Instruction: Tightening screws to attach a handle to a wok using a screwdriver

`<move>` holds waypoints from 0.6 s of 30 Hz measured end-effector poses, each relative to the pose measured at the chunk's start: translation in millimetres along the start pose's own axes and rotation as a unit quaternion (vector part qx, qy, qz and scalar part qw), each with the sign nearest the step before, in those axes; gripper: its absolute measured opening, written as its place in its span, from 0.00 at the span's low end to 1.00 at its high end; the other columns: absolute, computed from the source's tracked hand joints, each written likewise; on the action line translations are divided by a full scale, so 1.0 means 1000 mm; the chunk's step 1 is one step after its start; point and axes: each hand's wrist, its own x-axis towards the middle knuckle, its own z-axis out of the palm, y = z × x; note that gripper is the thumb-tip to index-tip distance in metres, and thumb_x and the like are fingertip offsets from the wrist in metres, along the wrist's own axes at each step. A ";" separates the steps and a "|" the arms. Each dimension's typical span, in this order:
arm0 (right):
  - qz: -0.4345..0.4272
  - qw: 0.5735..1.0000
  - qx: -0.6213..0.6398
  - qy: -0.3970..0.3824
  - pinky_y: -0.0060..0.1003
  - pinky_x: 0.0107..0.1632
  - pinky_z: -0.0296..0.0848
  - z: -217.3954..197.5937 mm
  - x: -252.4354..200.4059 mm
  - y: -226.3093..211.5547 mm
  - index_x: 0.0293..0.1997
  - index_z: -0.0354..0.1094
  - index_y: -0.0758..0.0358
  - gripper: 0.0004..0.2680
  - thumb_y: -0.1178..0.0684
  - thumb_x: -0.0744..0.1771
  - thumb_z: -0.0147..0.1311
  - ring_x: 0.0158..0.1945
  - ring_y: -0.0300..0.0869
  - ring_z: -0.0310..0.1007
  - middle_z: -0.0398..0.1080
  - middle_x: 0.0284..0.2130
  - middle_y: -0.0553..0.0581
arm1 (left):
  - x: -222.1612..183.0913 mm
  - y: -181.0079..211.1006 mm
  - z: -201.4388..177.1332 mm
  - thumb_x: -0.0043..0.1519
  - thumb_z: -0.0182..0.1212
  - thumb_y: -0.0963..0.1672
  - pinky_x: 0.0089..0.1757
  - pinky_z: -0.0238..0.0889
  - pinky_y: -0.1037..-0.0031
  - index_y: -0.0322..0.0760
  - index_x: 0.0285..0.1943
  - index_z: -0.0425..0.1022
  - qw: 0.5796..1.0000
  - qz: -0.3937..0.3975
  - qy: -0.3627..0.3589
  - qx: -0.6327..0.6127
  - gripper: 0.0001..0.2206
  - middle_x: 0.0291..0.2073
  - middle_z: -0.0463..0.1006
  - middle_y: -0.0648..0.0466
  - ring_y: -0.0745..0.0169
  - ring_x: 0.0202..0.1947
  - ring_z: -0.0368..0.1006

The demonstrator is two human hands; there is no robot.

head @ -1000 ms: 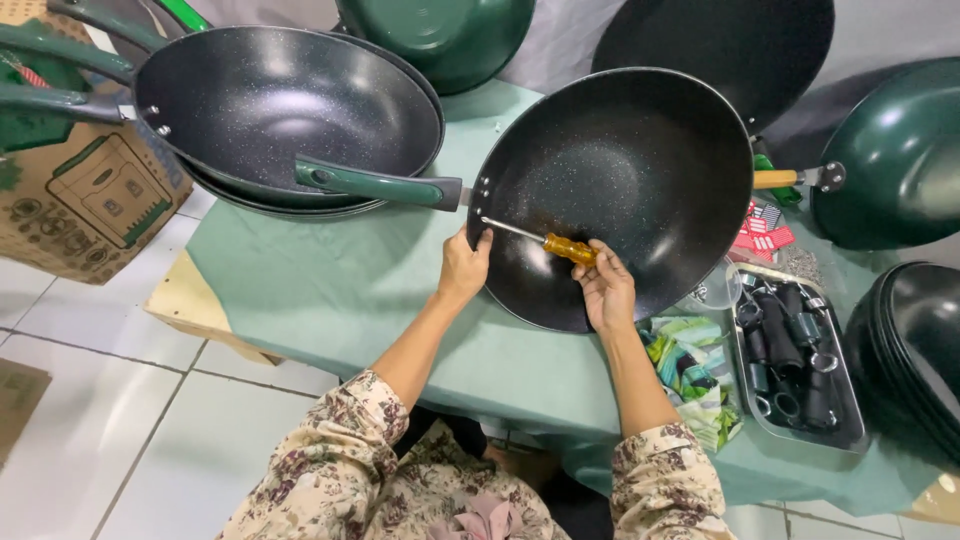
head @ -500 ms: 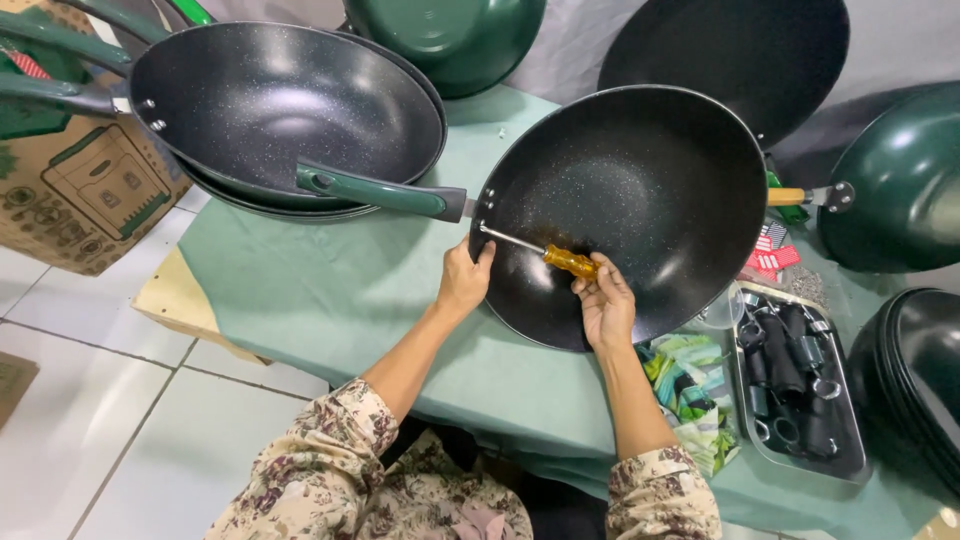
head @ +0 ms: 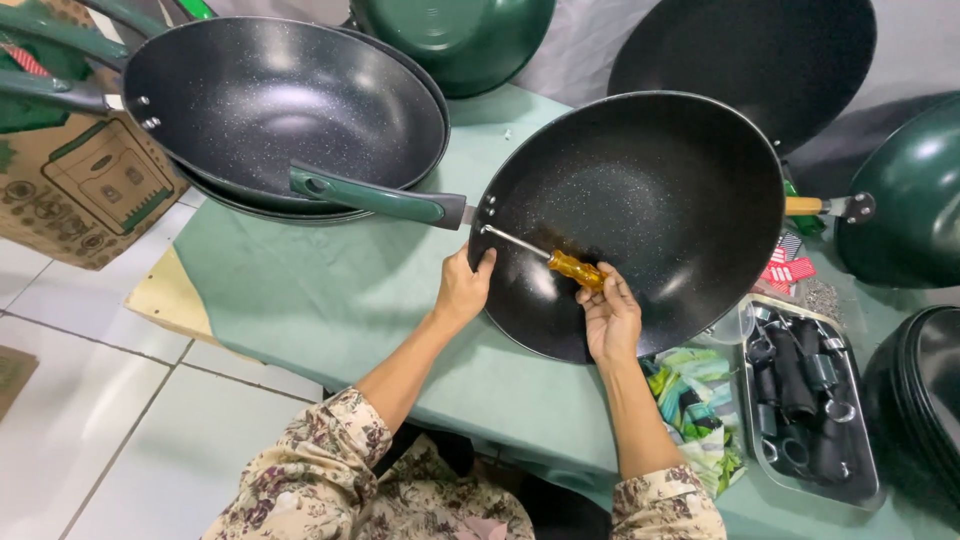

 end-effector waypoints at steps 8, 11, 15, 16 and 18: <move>-0.002 1.000 -0.008 0.002 0.39 0.40 0.79 -0.009 0.006 0.005 0.54 0.70 0.70 0.09 0.58 0.71 0.50 0.30 0.47 0.76 0.71 0.38 0.65 | 0.001 0.008 -0.002 0.63 0.60 0.42 0.21 0.59 0.63 0.30 0.25 0.69 1.000 -0.001 -0.002 0.007 0.13 0.14 0.69 0.39 0.51 0.15 0.65; -0.012 1.000 -0.016 0.002 0.39 0.39 0.79 -0.005 0.002 0.003 0.54 0.70 0.70 0.09 0.58 0.71 0.50 0.29 0.48 0.76 0.71 0.37 0.65 | 0.002 0.007 -0.001 0.62 0.61 0.42 0.21 0.59 0.63 0.30 0.25 0.69 1.000 -0.003 0.002 0.002 0.13 0.14 0.69 0.39 0.52 0.15 0.65; -0.053 0.997 -0.048 -0.001 0.38 0.38 0.81 -0.011 0.007 0.005 0.56 0.69 0.71 0.09 0.58 0.71 0.49 0.28 0.48 0.76 0.71 0.35 0.64 | 0.001 0.004 0.000 0.62 0.61 0.42 0.20 0.59 0.66 0.31 0.25 0.69 1.000 -0.002 0.006 0.003 0.13 0.13 0.68 0.41 0.54 0.15 0.65; -0.054 0.997 -0.046 0.003 0.38 0.38 0.81 -0.011 0.006 0.003 0.56 0.69 0.71 0.09 0.58 0.71 0.49 0.28 0.48 0.76 0.71 0.35 0.64 | 0.000 0.003 0.000 0.62 0.61 0.42 0.20 0.59 0.66 0.31 0.25 0.69 1.000 -0.002 0.002 0.004 0.13 0.13 0.68 0.41 0.54 0.15 0.65; -0.120 0.987 -0.103 0.005 0.35 0.40 0.81 -0.012 0.004 -0.001 0.57 0.69 0.69 0.10 0.56 0.71 0.51 0.30 0.45 0.77 0.73 0.37 0.64 | -0.002 0.001 0.002 0.62 0.60 0.41 0.20 0.59 0.66 0.31 0.25 0.69 1.000 -0.005 0.004 0.004 0.12 0.13 0.68 0.42 0.55 0.15 0.63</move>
